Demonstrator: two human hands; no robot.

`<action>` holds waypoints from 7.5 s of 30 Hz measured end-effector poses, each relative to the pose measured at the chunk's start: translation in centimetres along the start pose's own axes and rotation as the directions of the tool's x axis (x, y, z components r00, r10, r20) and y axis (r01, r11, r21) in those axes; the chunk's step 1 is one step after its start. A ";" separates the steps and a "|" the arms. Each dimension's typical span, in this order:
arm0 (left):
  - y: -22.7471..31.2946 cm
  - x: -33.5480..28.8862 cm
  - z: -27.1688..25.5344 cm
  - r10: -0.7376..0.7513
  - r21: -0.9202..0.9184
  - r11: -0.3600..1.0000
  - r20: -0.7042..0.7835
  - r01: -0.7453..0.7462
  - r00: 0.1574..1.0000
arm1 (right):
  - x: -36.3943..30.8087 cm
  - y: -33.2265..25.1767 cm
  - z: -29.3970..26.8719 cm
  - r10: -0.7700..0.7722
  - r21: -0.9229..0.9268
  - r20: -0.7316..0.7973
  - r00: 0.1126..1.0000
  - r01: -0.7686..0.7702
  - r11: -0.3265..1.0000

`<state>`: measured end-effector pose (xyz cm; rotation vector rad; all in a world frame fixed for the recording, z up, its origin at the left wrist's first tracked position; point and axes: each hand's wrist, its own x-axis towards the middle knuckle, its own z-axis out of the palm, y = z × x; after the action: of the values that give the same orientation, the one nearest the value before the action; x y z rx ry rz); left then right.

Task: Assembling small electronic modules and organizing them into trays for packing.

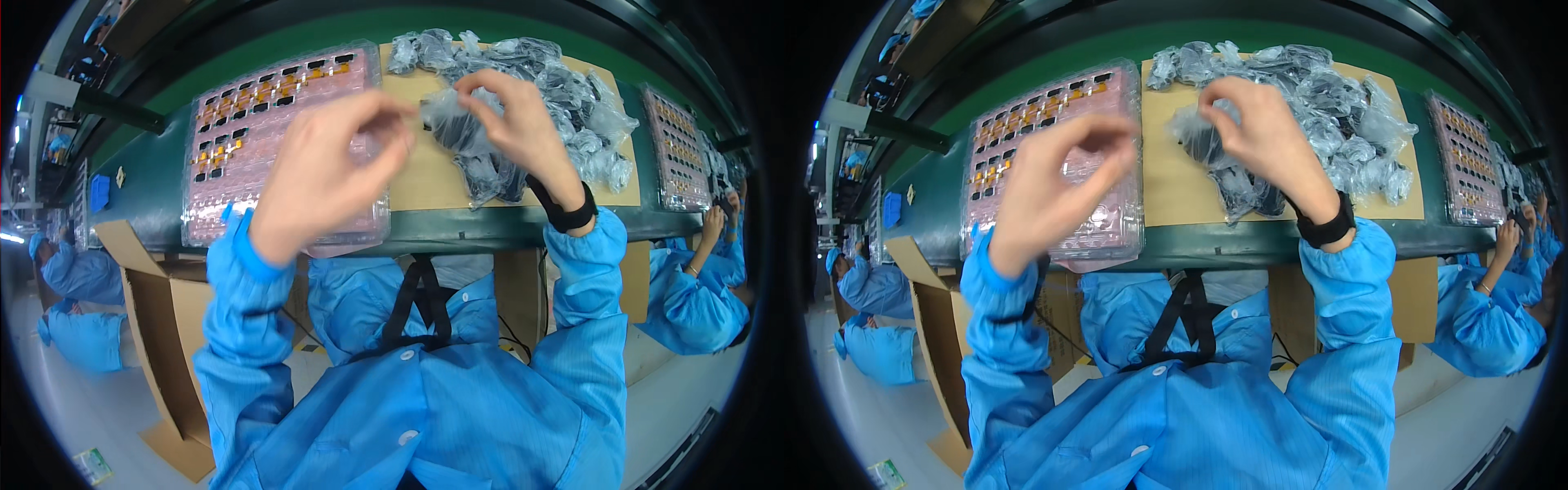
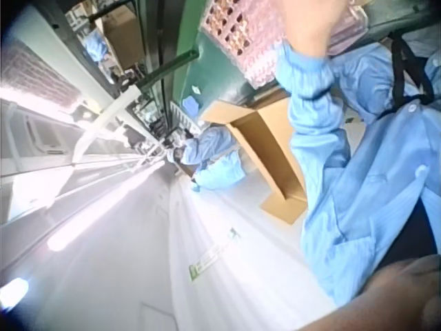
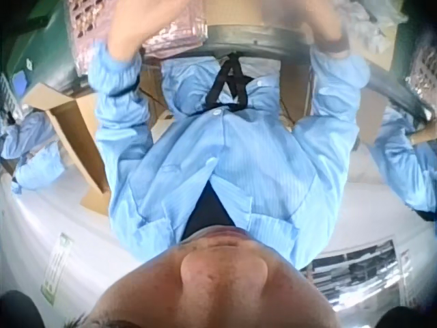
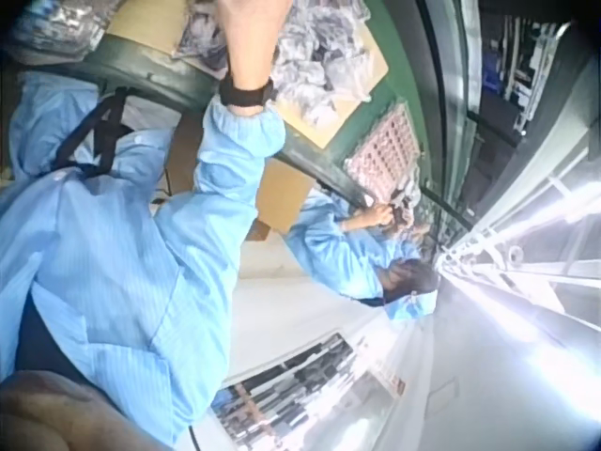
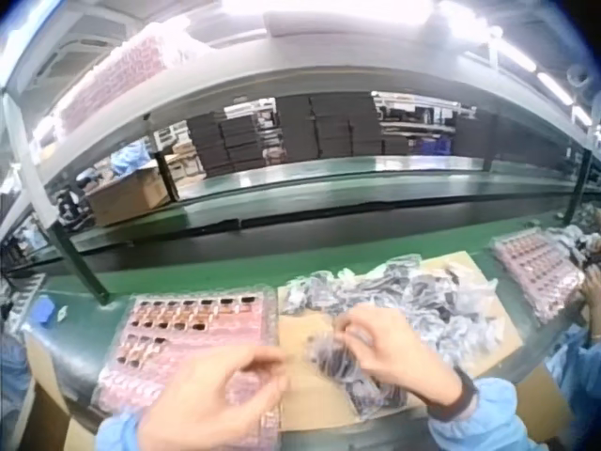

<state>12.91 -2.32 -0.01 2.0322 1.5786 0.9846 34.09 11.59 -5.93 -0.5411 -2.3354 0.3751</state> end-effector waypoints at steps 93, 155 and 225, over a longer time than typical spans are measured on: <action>9.7 4.2 69.3 0.480 -0.151 0.869 0.483 -0.470 0.732 | -58.7 8.3 -19.4 0.952 0.975 -0.197 -0.233 0.058 0.216; -21.7 -2.6 -14.5 -0.660 0.423 0.460 -0.426 0.781 0.619 | 11.2 -17.6 17.9 -0.039 0.210 0.262 0.964 -0.017 0.978; -20.2 -16.4 -4.7 -0.391 0.115 0.869 -0.439 0.482 0.809 | 4.0 -15.1 23.5 0.529 0.777 0.435 0.729 -0.600 0.188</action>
<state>-6.23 -12.47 -15.20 1.5174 2.3411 1.1248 10.98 -2.35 -14.23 -0.8095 -1.4753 1.9081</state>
